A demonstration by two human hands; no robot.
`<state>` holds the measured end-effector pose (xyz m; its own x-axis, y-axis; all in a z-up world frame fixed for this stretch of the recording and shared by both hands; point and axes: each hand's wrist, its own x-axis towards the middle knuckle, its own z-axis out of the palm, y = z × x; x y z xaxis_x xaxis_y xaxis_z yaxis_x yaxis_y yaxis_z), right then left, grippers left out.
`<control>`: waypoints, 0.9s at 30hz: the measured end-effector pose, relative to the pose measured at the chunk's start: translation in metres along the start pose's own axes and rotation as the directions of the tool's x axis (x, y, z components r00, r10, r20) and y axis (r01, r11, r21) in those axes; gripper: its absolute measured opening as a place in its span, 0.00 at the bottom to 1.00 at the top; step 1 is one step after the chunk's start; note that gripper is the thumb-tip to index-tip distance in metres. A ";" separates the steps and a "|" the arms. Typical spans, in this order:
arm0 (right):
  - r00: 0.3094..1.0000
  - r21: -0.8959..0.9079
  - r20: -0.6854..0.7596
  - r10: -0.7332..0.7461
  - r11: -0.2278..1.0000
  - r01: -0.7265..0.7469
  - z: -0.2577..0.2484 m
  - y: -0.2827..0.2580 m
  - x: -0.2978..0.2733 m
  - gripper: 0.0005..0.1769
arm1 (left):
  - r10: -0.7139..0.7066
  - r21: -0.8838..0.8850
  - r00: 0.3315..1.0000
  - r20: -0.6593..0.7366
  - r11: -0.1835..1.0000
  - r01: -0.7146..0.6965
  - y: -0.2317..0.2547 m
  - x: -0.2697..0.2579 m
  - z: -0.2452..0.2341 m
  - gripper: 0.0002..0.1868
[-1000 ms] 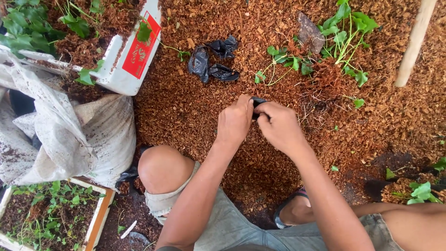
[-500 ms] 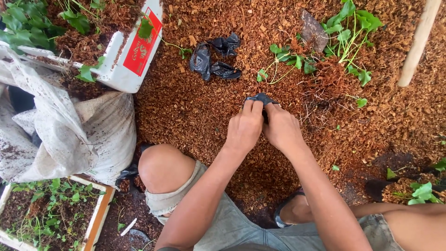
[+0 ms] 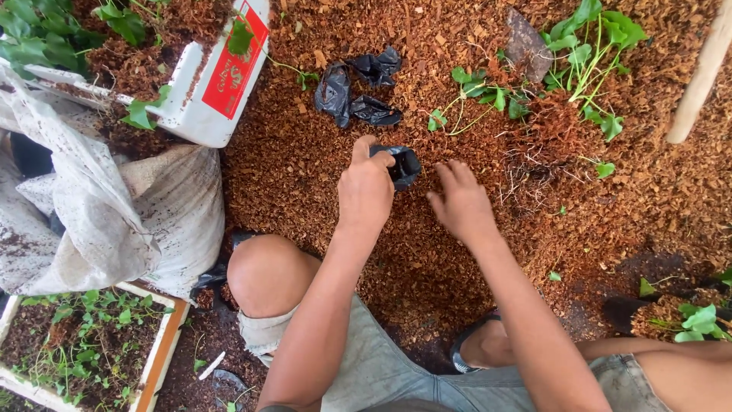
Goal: Transplanting small green seedlings into black plastic nursery bags filled with brown substrate
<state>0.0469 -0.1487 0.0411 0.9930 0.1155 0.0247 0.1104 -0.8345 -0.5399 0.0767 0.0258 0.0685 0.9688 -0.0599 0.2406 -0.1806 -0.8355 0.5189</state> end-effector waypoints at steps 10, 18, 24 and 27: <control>0.946 -0.354 0.315 0.076 0.934 0.043 0.060 -0.005 0.002 0.28 | -0.057 0.072 0.998 0.003 0.996 0.057 -0.003 0.007 -0.004 0.24; 0.915 -0.517 0.345 -0.212 0.770 0.373 0.071 -0.029 0.000 0.41 | 0.007 0.047 0.989 0.148 0.999 -0.014 -0.001 -0.002 0.012 0.38; 0.903 -0.584 0.428 0.030 0.772 0.251 0.050 -0.001 0.004 0.28 | 0.096 0.059 0.971 0.220 0.992 -0.112 -0.005 -0.004 0.012 0.37; 0.963 -0.556 0.268 0.030 0.821 0.129 0.080 0.044 0.007 0.35 | 0.117 0.071 0.960 0.256 0.988 -0.139 -0.004 -0.004 0.012 0.37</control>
<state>0.0551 -0.1422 -0.0497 0.9485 0.2301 -0.2179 0.2417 -0.9699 0.0281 0.0757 0.0230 0.0560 0.9521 -0.2949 0.0815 -0.3010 -0.8556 0.4211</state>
